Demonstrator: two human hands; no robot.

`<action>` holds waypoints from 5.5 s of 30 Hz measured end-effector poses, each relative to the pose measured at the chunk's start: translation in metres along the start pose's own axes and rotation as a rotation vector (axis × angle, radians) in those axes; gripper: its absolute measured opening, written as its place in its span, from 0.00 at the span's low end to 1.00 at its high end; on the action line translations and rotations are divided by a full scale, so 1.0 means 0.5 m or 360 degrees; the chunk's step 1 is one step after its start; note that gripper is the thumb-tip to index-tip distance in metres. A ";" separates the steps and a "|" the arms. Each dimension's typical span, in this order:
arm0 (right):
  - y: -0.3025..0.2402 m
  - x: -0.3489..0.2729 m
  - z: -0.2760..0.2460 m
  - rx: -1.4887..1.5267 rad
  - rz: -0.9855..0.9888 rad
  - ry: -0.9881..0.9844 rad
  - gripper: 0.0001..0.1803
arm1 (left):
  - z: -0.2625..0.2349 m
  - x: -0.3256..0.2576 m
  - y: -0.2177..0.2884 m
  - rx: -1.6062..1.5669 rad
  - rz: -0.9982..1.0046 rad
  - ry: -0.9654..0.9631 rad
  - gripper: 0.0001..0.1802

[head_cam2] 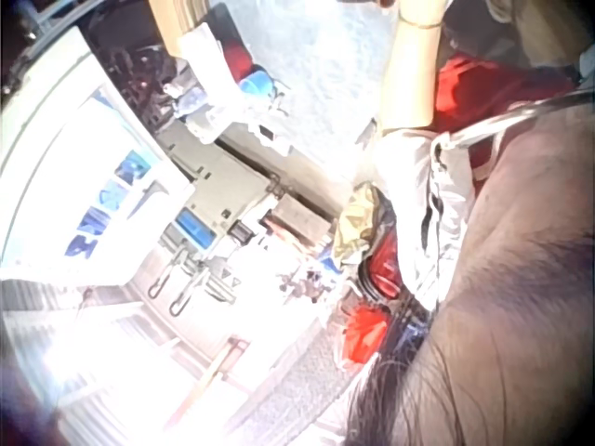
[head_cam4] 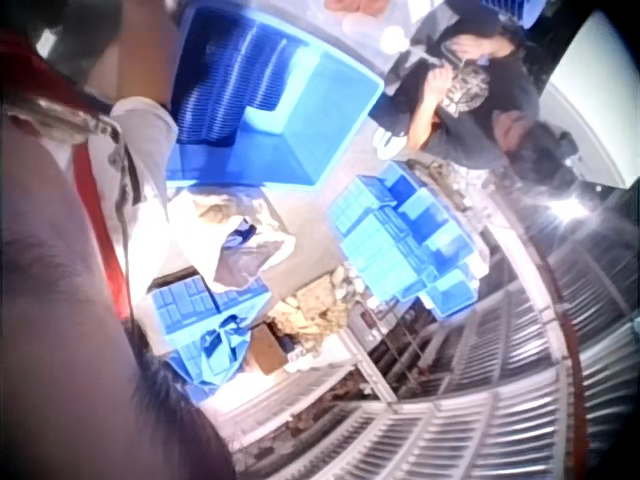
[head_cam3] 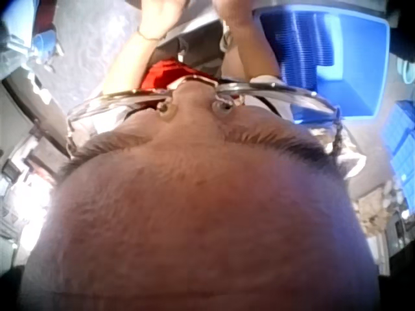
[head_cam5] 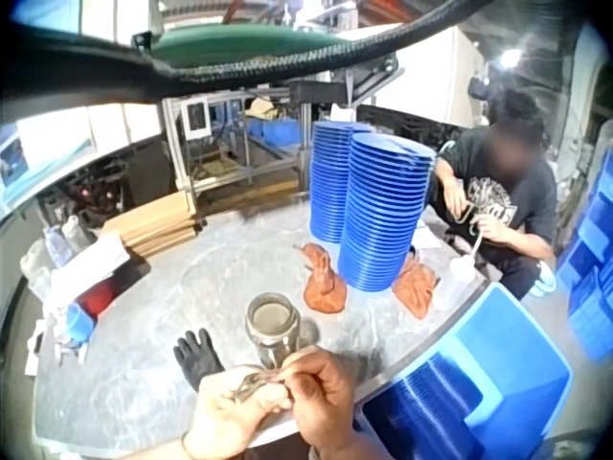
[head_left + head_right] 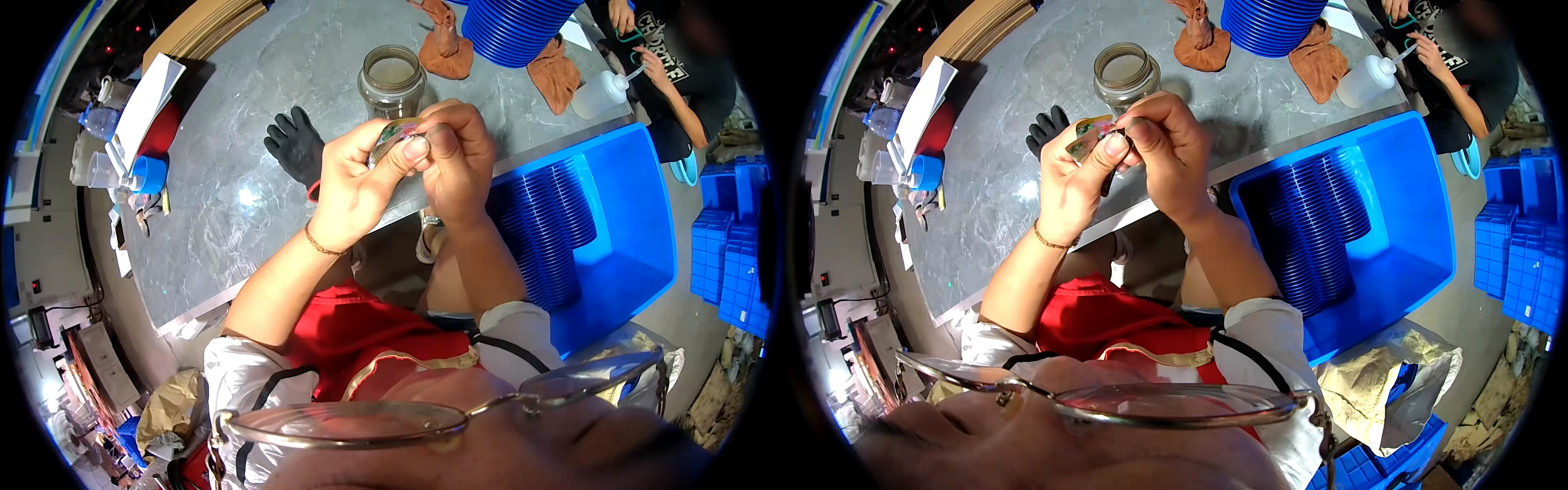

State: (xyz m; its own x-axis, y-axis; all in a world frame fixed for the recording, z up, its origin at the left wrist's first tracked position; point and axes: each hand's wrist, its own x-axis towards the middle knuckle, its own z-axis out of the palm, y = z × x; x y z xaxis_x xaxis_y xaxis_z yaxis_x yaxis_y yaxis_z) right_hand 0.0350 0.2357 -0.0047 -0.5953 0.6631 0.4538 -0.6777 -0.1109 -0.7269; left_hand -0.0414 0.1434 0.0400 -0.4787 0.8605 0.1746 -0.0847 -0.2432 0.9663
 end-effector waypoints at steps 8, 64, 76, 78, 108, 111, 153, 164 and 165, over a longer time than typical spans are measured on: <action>0.010 0.010 0.037 0.0554 0.0038 0.0195 0.08 | 0.023 0.009 -0.021 -0.0348 0.0098 0.0130 0.09; -0.042 -0.069 0.119 -0.0124 -0.1140 -0.0321 0.13 | -0.008 -0.058 0.115 -0.0250 0.1264 -0.0942 0.06; -0.025 -0.103 0.115 -0.0102 -0.0966 -0.0106 0.12 | 0.006 -0.053 0.122 -0.0219 0.1119 -0.0984 0.06; -0.013 -0.122 0.125 -0.0059 -0.0881 -0.0031 0.15 | 0.030 -0.061 0.080 -0.0602 0.1169 -0.0860 0.06; 0.020 -0.014 0.027 0.0400 0.0616 -0.0284 0.10 | -0.054 -0.007 0.042 -0.0096 -0.0141 0.0098 0.20; 0.024 -0.009 0.005 0.0693 0.0827 -0.0455 0.11 | -0.047 -0.010 0.053 -0.0152 -0.0125 0.0079 0.23; 0.051 -0.014 0.005 0.0293 0.0421 -0.0426 0.15 | -0.045 -0.028 0.048 0.0733 0.0491 0.0405 0.16; 0.051 -0.043 0.033 0.0217 0.0524 -0.0607 0.20 | -0.112 -0.078 0.083 0.0961 0.0501 0.0363 0.12; 0.055 -0.046 0.043 0.0199 0.0521 -0.0566 0.19 | -0.120 -0.083 0.081 0.0981 0.0565 0.0390 0.12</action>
State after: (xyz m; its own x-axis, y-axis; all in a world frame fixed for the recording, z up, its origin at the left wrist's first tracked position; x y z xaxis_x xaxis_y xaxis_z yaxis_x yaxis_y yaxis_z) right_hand 0.0207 0.2015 -0.0239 -0.8810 0.2878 0.3756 -0.4643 -0.3733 -0.8032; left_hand -0.0772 0.0710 0.0606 -0.5729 0.6354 0.5177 0.5810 -0.1306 0.8033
